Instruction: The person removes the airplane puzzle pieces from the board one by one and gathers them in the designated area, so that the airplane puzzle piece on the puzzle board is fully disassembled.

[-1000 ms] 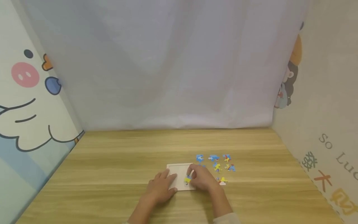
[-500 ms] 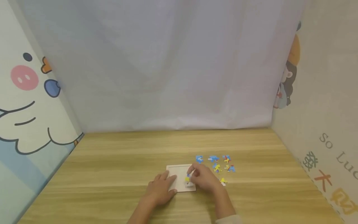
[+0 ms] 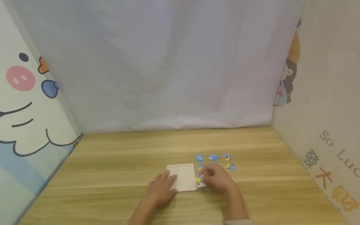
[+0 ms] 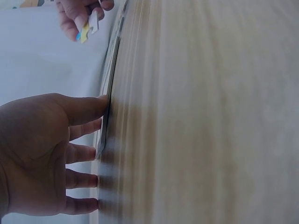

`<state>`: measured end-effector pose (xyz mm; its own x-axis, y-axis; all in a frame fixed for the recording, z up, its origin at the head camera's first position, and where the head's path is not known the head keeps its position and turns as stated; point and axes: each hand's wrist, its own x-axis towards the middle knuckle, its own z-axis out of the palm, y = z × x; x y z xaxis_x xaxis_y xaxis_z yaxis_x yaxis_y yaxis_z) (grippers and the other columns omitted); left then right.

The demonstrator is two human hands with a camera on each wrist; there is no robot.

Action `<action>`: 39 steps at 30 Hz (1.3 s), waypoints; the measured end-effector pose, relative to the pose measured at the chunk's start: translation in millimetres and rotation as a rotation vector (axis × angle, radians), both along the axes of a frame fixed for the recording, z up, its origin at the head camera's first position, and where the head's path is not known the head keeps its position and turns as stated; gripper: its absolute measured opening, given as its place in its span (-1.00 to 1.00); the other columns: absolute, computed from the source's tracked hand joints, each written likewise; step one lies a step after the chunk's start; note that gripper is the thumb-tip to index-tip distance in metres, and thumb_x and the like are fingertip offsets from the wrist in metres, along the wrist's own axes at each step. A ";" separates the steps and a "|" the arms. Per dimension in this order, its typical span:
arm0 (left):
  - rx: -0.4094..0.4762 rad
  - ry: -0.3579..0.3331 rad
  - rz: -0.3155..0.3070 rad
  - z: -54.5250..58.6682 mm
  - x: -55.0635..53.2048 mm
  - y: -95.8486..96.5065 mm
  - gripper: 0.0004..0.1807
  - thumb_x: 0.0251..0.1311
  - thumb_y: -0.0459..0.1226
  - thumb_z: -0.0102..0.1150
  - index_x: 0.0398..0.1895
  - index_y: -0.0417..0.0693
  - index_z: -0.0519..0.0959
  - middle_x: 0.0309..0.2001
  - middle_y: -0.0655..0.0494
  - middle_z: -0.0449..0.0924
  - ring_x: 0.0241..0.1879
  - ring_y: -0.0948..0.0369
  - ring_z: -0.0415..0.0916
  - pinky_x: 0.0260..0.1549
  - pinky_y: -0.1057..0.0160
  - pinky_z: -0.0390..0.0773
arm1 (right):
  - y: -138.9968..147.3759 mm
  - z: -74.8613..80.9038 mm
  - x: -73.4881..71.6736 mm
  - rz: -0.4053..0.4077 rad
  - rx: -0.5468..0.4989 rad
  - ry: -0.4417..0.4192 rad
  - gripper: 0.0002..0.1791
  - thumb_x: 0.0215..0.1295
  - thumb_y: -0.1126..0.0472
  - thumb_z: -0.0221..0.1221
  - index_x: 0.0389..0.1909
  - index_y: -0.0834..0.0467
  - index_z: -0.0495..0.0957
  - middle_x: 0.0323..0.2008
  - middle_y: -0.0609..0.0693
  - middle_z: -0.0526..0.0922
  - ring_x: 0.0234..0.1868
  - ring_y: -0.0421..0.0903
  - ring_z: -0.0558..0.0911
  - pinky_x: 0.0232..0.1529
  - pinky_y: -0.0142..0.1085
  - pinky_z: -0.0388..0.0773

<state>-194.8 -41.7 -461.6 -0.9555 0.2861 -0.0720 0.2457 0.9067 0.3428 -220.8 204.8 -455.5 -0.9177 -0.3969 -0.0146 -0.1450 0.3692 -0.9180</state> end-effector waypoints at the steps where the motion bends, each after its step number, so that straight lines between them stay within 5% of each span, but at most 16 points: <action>1: 0.001 -0.002 -0.001 -0.2 0.4 0.0 -0.46 0.14 -0.06 0.19 0.21 0.03 0.44 0.30 -0.12 0.21 0.24 -0.18 0.13 0.01 -0.23 0.27 | 3.5 0.0 0.5 -0.006 0.005 -0.005 -0.82 0.09 0.37 0.20 -0.24 0.30 0.54 -0.51 0.05 0.58 -0.46 -0.03 0.55 -0.43 -0.28 0.49; 12: 0.005 0.010 -0.001 -0.5 1.1 -1.2 -0.47 0.13 -0.06 0.20 0.19 0.02 0.45 0.29 -0.13 0.23 0.23 -0.18 0.15 -0.01 -0.23 0.29 | 37.9 2.7 6.5 -0.081 0.006 -0.030 -0.72 0.16 0.31 0.22 -0.14 0.38 0.55 -0.37 0.07 0.57 -0.34 -0.06 0.50 -0.31 -0.26 0.51; 21: 0.006 0.012 -0.003 0.8 0.7 -1.0 -0.46 0.13 -0.06 0.20 0.19 0.02 0.45 0.29 -0.13 0.23 0.23 -0.18 0.14 -0.01 -0.24 0.28 | 65.6 3.1 14.7 -0.210 0.031 -0.027 -0.70 0.26 0.29 0.14 -0.02 0.34 0.52 0.18 0.38 0.32 0.08 0.17 0.43 -0.08 -0.25 0.46; 32: 0.019 0.014 -0.003 1.5 1.2 0.4 -0.47 0.11 -0.07 0.23 0.17 0.01 0.46 0.27 -0.14 0.24 0.22 -0.19 0.16 -0.02 -0.24 0.29 | 90.4 -3.7 16.6 -0.312 0.122 -0.058 -0.68 0.24 0.26 0.17 -0.02 0.33 0.52 -0.05 0.22 0.56 -0.06 0.06 0.51 -0.03 -0.04 0.43; 39: 0.030 0.030 -0.012 1.6 -1.1 -1.2 -0.49 0.09 -0.09 0.25 0.14 -0.01 0.48 0.25 -0.15 0.26 0.19 -0.18 0.18 -0.05 -0.22 0.31 | 97.7 -7.9 13.2 -0.347 0.170 -0.083 -0.68 0.19 0.30 0.18 -0.05 0.36 0.53 -0.17 0.15 0.61 -0.23 -0.06 0.52 -0.21 -0.24 0.47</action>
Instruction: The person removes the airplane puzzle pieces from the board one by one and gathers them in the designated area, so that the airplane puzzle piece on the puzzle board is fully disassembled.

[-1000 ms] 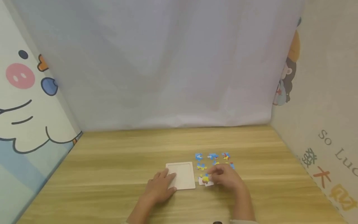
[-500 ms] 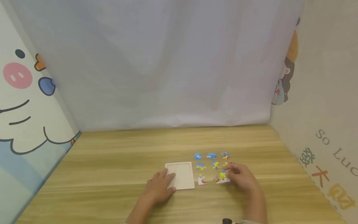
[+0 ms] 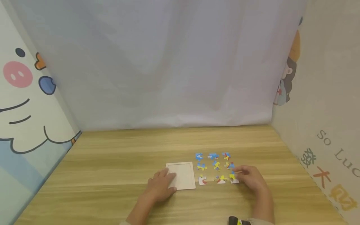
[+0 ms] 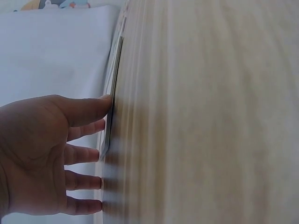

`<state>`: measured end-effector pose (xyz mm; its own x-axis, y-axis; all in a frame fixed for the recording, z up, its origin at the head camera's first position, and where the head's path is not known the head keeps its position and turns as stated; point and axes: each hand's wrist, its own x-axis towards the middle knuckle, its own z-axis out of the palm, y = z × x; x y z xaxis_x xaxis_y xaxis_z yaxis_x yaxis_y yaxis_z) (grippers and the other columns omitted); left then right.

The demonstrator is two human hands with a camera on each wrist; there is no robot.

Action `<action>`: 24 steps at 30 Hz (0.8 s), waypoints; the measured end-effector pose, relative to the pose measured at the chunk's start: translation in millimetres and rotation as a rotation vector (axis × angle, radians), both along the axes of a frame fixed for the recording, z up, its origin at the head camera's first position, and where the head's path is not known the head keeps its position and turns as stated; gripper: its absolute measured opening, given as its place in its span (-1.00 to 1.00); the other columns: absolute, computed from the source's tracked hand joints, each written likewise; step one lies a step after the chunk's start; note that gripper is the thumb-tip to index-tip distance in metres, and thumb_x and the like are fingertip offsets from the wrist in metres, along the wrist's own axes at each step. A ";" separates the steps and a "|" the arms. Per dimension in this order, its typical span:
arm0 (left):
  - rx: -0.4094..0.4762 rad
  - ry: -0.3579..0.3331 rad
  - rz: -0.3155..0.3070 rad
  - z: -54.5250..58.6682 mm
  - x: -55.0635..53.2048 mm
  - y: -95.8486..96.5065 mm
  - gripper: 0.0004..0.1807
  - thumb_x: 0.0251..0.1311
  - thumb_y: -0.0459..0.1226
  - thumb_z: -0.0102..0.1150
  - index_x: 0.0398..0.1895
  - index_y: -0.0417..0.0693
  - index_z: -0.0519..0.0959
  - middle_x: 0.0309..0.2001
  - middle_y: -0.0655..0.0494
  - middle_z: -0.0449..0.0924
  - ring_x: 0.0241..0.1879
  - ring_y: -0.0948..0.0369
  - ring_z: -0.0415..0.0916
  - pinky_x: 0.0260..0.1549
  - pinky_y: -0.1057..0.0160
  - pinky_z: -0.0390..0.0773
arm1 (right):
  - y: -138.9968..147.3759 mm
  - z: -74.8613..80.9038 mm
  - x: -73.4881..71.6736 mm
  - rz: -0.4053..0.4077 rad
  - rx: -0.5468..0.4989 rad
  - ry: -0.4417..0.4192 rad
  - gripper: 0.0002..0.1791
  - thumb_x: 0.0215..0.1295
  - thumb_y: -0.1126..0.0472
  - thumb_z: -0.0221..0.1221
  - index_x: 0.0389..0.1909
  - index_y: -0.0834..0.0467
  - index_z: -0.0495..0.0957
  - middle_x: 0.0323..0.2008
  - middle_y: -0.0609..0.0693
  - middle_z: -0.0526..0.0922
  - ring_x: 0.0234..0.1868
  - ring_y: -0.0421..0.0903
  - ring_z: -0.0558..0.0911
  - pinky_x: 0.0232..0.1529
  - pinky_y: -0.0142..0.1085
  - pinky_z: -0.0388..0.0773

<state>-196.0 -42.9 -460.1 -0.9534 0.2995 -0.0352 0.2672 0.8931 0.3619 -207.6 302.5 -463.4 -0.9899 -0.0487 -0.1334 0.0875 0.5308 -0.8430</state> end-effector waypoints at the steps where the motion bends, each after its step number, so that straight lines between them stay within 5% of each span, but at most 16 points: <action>1: 0.001 0.001 0.000 -0.2 -0.2 -0.4 -0.49 0.09 -0.09 0.25 0.14 -0.01 0.49 0.25 -0.15 0.26 0.19 -0.18 0.19 -0.05 -0.23 0.31 | 0.2 -0.5 -0.5 0.000 0.009 0.003 -0.68 0.18 0.31 0.18 -0.06 0.37 0.53 -0.19 0.14 0.62 -0.25 -0.07 0.52 -0.23 -0.25 0.47; 24: 0.083 -0.005 -0.015 -6.6 -5.9 -10.7 -0.51 0.10 -0.11 0.25 0.11 -0.05 0.51 0.25 -0.20 0.24 0.18 -0.19 0.22 -0.03 -0.26 0.28 | -3.4 -5.2 -5.2 -0.044 0.121 0.074 -0.74 0.12 0.36 0.16 -0.15 0.39 0.55 -0.37 0.05 0.61 -0.34 -0.08 0.50 -0.32 -0.25 0.43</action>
<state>-201.8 -53.6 -466.7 -0.9486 0.3163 -0.0147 0.2786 0.8558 0.4360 -212.8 299.1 -468.6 -0.9980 0.0075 -0.0623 0.0533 0.6259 -0.7781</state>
